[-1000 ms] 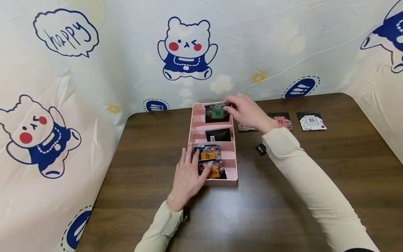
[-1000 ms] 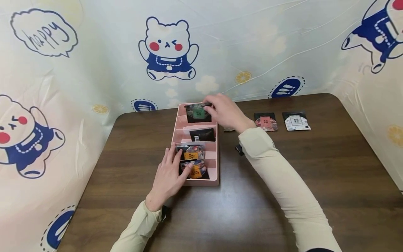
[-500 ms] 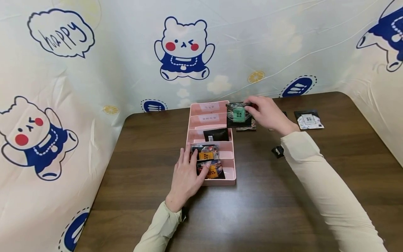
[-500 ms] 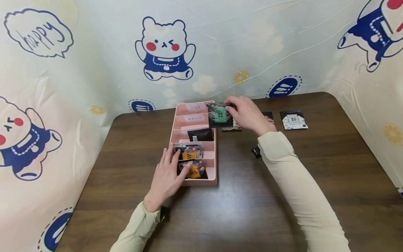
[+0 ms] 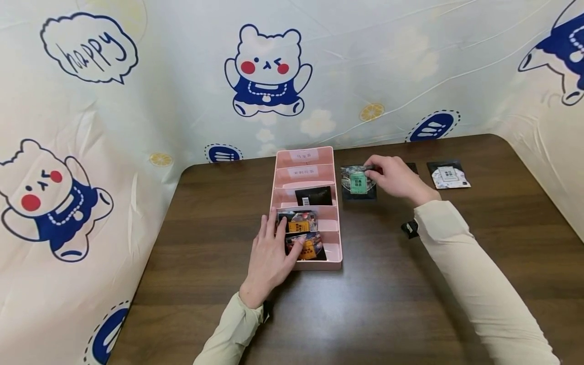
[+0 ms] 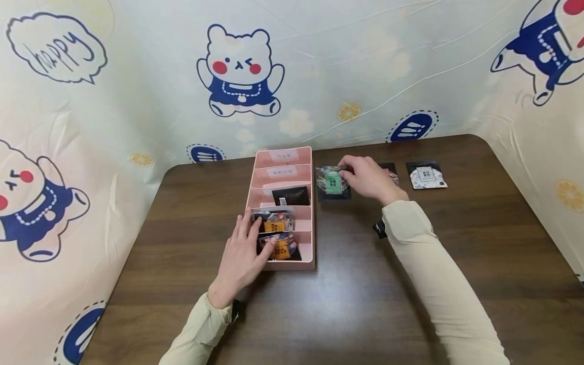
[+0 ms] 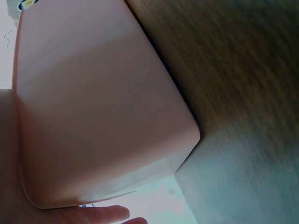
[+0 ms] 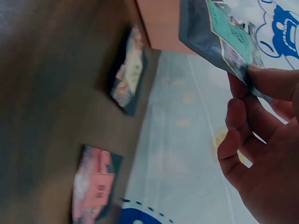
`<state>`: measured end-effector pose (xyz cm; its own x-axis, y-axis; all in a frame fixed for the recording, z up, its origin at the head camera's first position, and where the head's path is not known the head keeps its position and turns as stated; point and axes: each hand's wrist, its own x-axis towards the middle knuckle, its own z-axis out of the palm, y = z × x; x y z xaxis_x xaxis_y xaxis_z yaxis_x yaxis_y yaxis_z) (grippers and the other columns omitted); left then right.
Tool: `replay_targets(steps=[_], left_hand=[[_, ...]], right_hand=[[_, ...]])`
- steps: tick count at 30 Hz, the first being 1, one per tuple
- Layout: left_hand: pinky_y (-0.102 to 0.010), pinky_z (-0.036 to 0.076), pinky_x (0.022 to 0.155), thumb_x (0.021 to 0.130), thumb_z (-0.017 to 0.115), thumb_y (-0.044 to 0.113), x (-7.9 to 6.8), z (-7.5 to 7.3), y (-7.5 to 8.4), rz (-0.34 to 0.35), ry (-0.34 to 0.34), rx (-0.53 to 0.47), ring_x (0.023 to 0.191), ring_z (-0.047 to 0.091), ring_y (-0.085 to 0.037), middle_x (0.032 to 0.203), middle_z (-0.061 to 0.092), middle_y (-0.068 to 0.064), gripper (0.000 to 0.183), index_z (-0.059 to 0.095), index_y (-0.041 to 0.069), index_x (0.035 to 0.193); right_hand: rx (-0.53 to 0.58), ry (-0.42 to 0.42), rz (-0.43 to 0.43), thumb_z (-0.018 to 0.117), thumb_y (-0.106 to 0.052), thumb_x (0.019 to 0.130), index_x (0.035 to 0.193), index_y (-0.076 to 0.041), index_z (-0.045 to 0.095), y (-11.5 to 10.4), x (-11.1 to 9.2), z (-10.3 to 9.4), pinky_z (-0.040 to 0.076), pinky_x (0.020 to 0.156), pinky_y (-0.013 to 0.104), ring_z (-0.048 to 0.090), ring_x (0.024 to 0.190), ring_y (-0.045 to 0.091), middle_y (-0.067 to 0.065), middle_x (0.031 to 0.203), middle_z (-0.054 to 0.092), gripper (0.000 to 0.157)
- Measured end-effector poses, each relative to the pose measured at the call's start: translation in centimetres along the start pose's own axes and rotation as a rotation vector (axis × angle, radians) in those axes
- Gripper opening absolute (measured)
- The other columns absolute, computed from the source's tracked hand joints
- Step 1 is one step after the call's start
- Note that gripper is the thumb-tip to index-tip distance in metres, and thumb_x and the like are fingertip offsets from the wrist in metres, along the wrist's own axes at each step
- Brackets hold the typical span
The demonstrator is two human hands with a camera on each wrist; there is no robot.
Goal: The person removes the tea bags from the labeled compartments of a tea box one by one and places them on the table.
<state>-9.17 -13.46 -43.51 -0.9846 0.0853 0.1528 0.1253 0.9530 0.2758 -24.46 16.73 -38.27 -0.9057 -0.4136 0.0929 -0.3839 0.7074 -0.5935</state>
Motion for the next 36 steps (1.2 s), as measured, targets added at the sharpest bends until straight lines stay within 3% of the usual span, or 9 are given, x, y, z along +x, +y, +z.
replay_targets(steps=[14,23,36], left_hand=[[-0.055,0.033,0.096,0.085,0.03,0.065,0.0,0.0,0.1,-0.006,-0.006,0.001,0.136,0.017,-0.033,0.151,0.012,-0.005,0.074,0.041,0.011,0.134],[-0.055,0.034,0.095,0.085,0.031,0.064,0.0,0.1,0.1,-0.007,0.001,0.005,0.136,0.018,-0.033,0.151,0.013,-0.006,0.073,0.042,0.011,0.133],[-0.055,0.035,0.094,0.085,0.033,0.063,0.0,0.0,-0.1,0.007,0.018,0.005,0.136,0.018,-0.033,0.151,0.013,-0.005,0.071,0.042,0.01,0.133]], right_hand=[[0.037,-0.171,0.019,0.054,-0.014,0.088,0.102,-0.005,0.06,2.0,-0.9,3.1,0.038,0.056,0.03,0.047,0.06,0.017,0.008,0.08,0.06,0.017],[0.005,-0.176,0.03,0.057,-0.014,0.087,0.105,-0.002,0.06,2.8,-1.0,3.7,0.042,0.065,0.034,0.051,0.067,0.018,0.009,0.085,0.063,0.022],[-0.054,-0.196,0.036,0.057,-0.016,0.086,0.107,-0.006,0.06,3.4,-1.1,4.3,0.036,0.059,0.03,0.046,0.063,0.017,0.006,0.078,0.059,0.023]])
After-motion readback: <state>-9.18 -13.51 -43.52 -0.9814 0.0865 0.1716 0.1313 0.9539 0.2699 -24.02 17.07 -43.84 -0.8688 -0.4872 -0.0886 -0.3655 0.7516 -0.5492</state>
